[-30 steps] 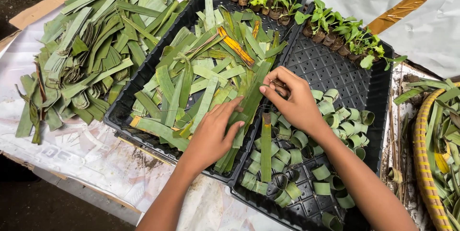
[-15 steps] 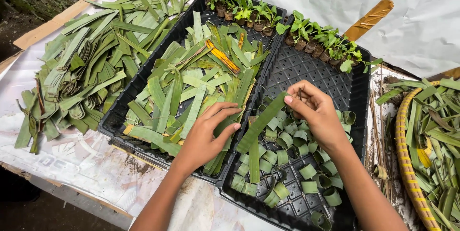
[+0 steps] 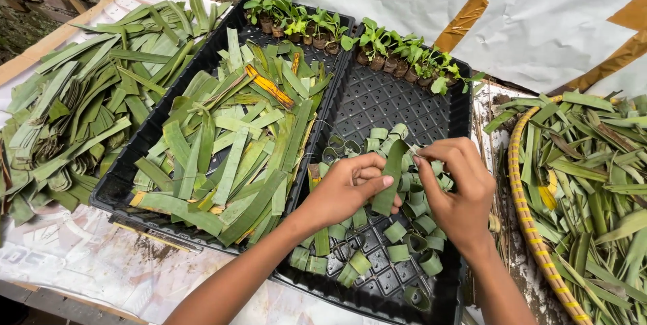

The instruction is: Folding and tying long leaves to create small cylindrical pots for seedlings.

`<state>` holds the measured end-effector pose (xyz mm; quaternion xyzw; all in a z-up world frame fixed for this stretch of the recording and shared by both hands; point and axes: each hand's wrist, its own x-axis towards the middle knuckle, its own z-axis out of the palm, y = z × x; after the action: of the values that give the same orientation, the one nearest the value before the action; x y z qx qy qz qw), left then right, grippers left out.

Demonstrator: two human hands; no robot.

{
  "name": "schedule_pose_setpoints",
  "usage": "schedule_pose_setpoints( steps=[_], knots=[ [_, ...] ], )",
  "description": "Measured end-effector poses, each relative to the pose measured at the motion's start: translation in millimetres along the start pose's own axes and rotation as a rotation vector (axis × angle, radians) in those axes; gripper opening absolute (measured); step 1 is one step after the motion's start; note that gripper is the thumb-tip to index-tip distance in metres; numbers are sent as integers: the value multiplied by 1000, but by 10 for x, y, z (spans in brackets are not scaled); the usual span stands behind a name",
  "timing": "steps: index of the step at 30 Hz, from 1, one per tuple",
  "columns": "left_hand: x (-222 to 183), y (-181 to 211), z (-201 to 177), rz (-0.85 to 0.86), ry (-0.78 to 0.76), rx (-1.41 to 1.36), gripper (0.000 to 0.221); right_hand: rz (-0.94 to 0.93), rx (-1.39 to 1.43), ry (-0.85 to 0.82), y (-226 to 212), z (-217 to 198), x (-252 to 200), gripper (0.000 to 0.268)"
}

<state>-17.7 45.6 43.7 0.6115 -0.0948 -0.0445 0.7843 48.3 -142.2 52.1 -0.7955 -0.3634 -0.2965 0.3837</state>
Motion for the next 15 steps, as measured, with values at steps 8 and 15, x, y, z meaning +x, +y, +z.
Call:
schedule_pose_setpoints(
  steps=[8, 15],
  knots=[
    [267, -81, 83, 22, -37, 46, 11, -298, -261, 33, 45, -105, -118, 18],
    [359, -403, -29, 37, 107, 111, 7, -224, -160, -6, -72, -106, -18, 17]
  ],
)
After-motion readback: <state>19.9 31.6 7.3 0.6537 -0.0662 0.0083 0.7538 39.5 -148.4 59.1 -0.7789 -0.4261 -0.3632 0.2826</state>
